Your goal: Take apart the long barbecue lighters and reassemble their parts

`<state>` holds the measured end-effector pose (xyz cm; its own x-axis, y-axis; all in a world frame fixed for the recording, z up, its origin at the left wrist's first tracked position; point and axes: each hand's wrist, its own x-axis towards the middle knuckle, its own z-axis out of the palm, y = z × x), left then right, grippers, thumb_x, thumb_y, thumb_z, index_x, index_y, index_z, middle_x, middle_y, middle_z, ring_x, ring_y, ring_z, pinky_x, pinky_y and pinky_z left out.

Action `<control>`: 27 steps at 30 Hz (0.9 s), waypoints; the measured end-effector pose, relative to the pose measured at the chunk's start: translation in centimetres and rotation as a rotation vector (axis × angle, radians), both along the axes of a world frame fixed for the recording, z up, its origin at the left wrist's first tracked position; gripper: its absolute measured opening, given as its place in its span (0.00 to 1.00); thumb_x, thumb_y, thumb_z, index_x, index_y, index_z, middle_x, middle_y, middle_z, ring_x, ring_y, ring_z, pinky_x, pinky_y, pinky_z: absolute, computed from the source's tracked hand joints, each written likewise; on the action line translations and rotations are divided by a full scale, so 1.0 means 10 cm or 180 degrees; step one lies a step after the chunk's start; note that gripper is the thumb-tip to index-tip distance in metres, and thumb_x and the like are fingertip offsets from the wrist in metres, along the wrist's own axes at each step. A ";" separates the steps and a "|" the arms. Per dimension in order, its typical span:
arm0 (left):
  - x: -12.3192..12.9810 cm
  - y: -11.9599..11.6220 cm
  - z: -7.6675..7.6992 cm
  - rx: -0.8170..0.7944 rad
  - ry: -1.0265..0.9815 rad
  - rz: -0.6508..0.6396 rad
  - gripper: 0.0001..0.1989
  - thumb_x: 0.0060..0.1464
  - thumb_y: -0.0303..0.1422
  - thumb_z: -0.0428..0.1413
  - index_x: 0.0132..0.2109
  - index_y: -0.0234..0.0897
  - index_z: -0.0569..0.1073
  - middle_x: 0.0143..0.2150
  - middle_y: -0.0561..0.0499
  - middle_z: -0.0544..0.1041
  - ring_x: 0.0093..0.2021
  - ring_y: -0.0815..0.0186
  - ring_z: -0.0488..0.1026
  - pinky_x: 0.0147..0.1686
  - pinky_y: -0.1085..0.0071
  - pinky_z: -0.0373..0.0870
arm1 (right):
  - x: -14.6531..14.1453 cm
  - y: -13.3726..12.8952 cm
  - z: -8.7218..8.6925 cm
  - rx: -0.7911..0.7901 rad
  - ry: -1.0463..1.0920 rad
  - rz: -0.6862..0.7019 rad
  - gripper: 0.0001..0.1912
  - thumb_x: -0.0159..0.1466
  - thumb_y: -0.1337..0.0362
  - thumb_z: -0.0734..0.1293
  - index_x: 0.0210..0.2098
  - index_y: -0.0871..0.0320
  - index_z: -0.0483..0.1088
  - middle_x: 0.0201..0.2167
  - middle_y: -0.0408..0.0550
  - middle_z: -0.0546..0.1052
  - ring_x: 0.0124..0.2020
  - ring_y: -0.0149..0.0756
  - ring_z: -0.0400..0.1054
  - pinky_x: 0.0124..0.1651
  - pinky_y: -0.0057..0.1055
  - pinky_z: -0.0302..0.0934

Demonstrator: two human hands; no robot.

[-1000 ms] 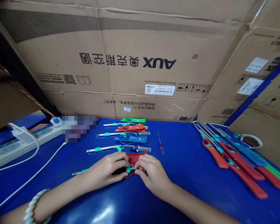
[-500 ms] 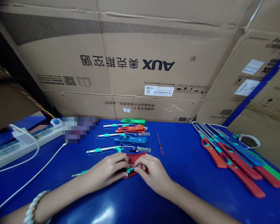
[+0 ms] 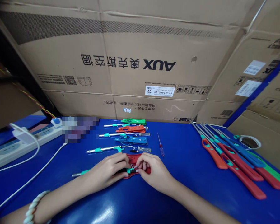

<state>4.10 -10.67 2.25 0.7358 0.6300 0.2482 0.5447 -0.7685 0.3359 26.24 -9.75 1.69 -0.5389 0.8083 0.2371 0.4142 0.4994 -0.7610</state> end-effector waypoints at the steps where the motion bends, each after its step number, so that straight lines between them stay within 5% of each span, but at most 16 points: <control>1: 0.00 0.00 0.00 0.0000 -0.0019 0.0003 0.05 0.61 0.29 0.53 0.43 0.34 0.71 0.41 0.47 0.70 0.40 0.63 0.69 0.39 0.71 0.69 | 0.00 0.00 0.00 0.0005 -0.0013 0.0020 0.10 0.53 0.79 0.62 0.29 0.57 0.66 0.23 0.38 0.66 0.24 0.28 0.60 0.27 0.24 0.55; 27: 0.00 0.00 0.00 0.0043 -0.0044 -0.0031 0.06 0.63 0.30 0.49 0.43 0.35 0.71 0.40 0.47 0.70 0.40 0.64 0.69 0.39 0.70 0.69 | 0.02 -0.05 -0.03 0.0483 -0.0471 0.0240 0.07 0.62 0.75 0.63 0.32 0.57 0.66 0.31 0.44 0.68 0.34 0.34 0.64 0.35 0.28 0.58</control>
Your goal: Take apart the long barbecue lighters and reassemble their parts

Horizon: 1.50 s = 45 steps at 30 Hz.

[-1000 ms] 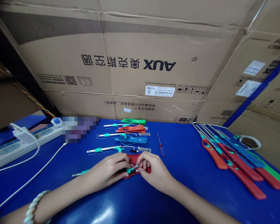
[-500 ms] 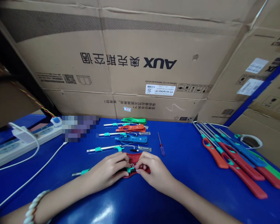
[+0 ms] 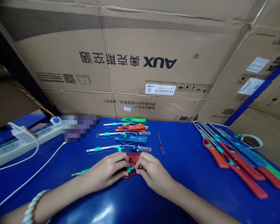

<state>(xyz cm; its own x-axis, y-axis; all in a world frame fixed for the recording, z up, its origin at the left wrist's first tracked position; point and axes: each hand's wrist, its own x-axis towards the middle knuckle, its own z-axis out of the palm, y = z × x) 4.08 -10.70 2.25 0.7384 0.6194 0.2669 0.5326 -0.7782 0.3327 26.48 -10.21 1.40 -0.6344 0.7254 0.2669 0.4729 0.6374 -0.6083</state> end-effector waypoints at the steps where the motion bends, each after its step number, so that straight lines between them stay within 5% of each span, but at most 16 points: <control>1: 0.00 0.00 0.00 -0.0002 0.0013 -0.0008 0.07 0.62 0.30 0.49 0.43 0.35 0.71 0.40 0.47 0.70 0.40 0.63 0.69 0.39 0.70 0.69 | -0.01 0.00 0.00 0.0050 -0.0016 -0.0002 0.07 0.62 0.75 0.62 0.32 0.57 0.66 0.31 0.44 0.69 0.34 0.35 0.64 0.35 0.28 0.58; 20: 0.03 -0.02 0.02 -0.0113 -0.0015 0.0113 0.03 0.59 0.28 0.53 0.40 0.33 0.72 0.40 0.47 0.70 0.39 0.63 0.69 0.39 0.71 0.68 | -0.03 -0.01 0.02 0.0070 0.0168 0.0011 0.09 0.62 0.76 0.62 0.29 0.57 0.63 0.29 0.44 0.68 0.32 0.34 0.62 0.33 0.28 0.56; 27: 0.03 -0.02 0.02 0.0123 0.0117 0.0048 0.04 0.60 0.27 0.53 0.39 0.33 0.72 0.39 0.48 0.70 0.39 0.63 0.69 0.38 0.71 0.69 | -0.02 -0.02 -0.01 0.0639 -0.0254 0.0195 0.10 0.64 0.74 0.57 0.30 0.57 0.64 0.31 0.48 0.68 0.34 0.37 0.62 0.37 0.31 0.58; 37: 0.09 -0.12 -0.02 0.0893 0.0719 0.0041 0.08 0.59 0.33 0.55 0.38 0.30 0.72 0.38 0.44 0.70 0.41 0.57 0.69 0.41 0.62 0.71 | -0.01 -0.13 -0.05 0.2149 -0.1361 0.0473 0.13 0.62 0.74 0.55 0.33 0.62 0.70 0.32 0.56 0.72 0.34 0.43 0.63 0.40 0.40 0.60; 45: 0.12 -0.15 -0.05 0.1263 0.1008 0.0086 0.04 0.59 0.28 0.54 0.39 0.30 0.72 0.38 0.45 0.70 0.38 0.58 0.68 0.34 0.66 0.69 | -0.02 -0.12 -0.04 0.2047 -0.1093 0.0302 0.12 0.60 0.73 0.57 0.34 0.63 0.71 0.32 0.57 0.73 0.34 0.43 0.64 0.41 0.39 0.60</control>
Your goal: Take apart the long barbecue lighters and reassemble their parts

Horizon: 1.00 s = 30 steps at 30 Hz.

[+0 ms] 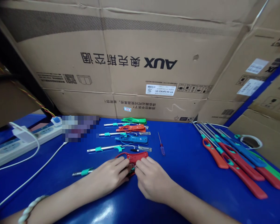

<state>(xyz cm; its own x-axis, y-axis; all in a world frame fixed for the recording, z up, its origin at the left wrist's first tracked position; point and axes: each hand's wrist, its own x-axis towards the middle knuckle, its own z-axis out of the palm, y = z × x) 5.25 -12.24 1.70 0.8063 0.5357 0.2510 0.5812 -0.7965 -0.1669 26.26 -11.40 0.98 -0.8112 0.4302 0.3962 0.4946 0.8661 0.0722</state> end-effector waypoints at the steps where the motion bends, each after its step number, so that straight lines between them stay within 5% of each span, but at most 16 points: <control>1: -0.01 0.01 0.01 -0.0036 -0.0046 -0.0026 0.04 0.59 0.28 0.54 0.39 0.30 0.72 0.38 0.45 0.70 0.38 0.59 0.68 0.35 0.66 0.69 | 0.00 0.00 0.00 -0.0007 0.0033 0.0009 0.12 0.60 0.73 0.57 0.35 0.64 0.71 0.32 0.57 0.73 0.35 0.43 0.64 0.40 0.39 0.60; 18: -0.11 0.09 0.15 -0.0515 -0.0329 -0.0243 0.08 0.58 0.31 0.56 0.44 0.33 0.72 0.39 0.47 0.71 0.40 0.60 0.70 0.42 0.65 0.67 | 0.05 0.07 0.16 -0.0528 0.0201 0.0260 0.10 0.64 0.67 0.57 0.31 0.59 0.69 0.31 0.51 0.70 0.32 0.38 0.58 0.35 0.36 0.54; 23: -0.12 0.10 0.20 -0.0600 -0.0213 -0.0232 0.12 0.57 0.32 0.58 0.48 0.34 0.71 0.41 0.47 0.72 0.41 0.60 0.69 0.45 0.64 0.66 | 0.19 0.28 0.17 -0.0850 0.1111 -0.0374 0.10 0.67 0.70 0.56 0.37 0.57 0.68 0.33 0.49 0.72 0.35 0.38 0.64 0.41 0.37 0.59; 30: -0.18 0.15 0.28 -0.0595 -0.0409 -0.0261 0.10 0.62 0.32 0.52 0.48 0.35 0.71 0.41 0.46 0.72 0.41 0.61 0.69 0.42 0.67 0.67 | 0.31 0.50 0.12 -0.1198 0.0991 -0.0654 0.06 0.64 0.69 0.63 0.40 0.55 0.70 0.38 0.48 0.74 0.41 0.39 0.67 0.47 0.40 0.61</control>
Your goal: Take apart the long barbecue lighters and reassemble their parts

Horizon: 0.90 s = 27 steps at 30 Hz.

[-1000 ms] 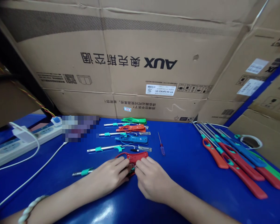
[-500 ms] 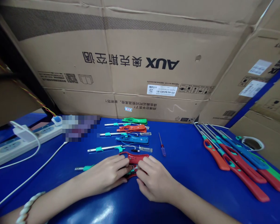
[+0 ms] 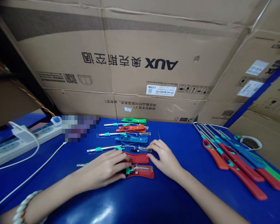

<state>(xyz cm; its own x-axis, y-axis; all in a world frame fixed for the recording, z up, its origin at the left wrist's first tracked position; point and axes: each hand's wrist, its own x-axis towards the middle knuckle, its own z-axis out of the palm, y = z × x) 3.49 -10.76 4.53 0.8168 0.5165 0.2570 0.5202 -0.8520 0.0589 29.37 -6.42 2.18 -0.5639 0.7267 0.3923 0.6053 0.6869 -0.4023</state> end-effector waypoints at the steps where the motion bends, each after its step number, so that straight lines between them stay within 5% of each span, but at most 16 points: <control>1: -0.01 0.02 0.01 0.0023 -0.0006 0.0038 0.09 0.63 0.32 0.51 0.48 0.35 0.71 0.41 0.46 0.72 0.41 0.61 0.69 0.42 0.66 0.67 | -0.01 0.00 0.00 -0.0029 -0.0015 0.0021 0.06 0.63 0.68 0.65 0.40 0.55 0.70 0.38 0.48 0.74 0.41 0.39 0.67 0.49 0.41 0.60; 12: -0.12 0.21 -0.09 0.0181 0.0128 0.0697 0.09 0.60 0.25 0.52 0.47 0.33 0.72 0.40 0.46 0.71 0.40 0.59 0.68 0.38 0.63 0.67 | -0.08 -0.02 -0.08 -0.0370 -0.0137 0.0005 0.07 0.61 0.72 0.67 0.38 0.56 0.69 0.37 0.47 0.71 0.41 0.39 0.65 0.45 0.37 0.61; 18: -0.14 0.20 -0.05 0.0010 -0.0375 0.0757 0.12 0.63 0.28 0.50 0.53 0.35 0.68 0.46 0.44 0.70 0.45 0.58 0.67 0.44 0.61 0.68 | -0.09 -0.06 -0.06 -0.0370 0.0340 -0.0081 0.05 0.64 0.70 0.64 0.32 0.56 0.63 0.28 0.42 0.67 0.29 0.33 0.62 0.33 0.29 0.59; 23: -0.16 0.21 -0.01 -0.0443 -0.0860 0.0701 0.14 0.66 0.31 0.46 0.54 0.35 0.69 0.48 0.44 0.74 0.47 0.59 0.68 0.47 0.59 0.66 | -0.06 -0.09 -0.03 -0.0171 0.0795 0.0012 0.04 0.67 0.66 0.61 0.34 0.56 0.62 0.32 0.46 0.69 0.28 0.33 0.62 0.32 0.30 0.59; 27: -0.17 0.21 0.07 -0.1363 -0.1183 0.0619 0.13 0.66 0.32 0.47 0.49 0.37 0.74 0.42 0.48 0.78 0.42 0.62 0.72 0.44 0.66 0.67 | -0.04 -0.10 0.02 -0.0116 0.0888 0.0102 0.03 0.67 0.66 0.60 0.35 0.55 0.62 0.33 0.46 0.68 0.30 0.34 0.63 0.34 0.30 0.59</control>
<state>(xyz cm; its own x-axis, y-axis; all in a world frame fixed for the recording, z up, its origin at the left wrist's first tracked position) 1.84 -8.63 5.28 0.5922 0.7682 0.2433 0.5430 -0.6036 0.5839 28.93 -7.41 2.33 -0.4607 0.7269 0.5094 0.4461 0.6857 -0.5751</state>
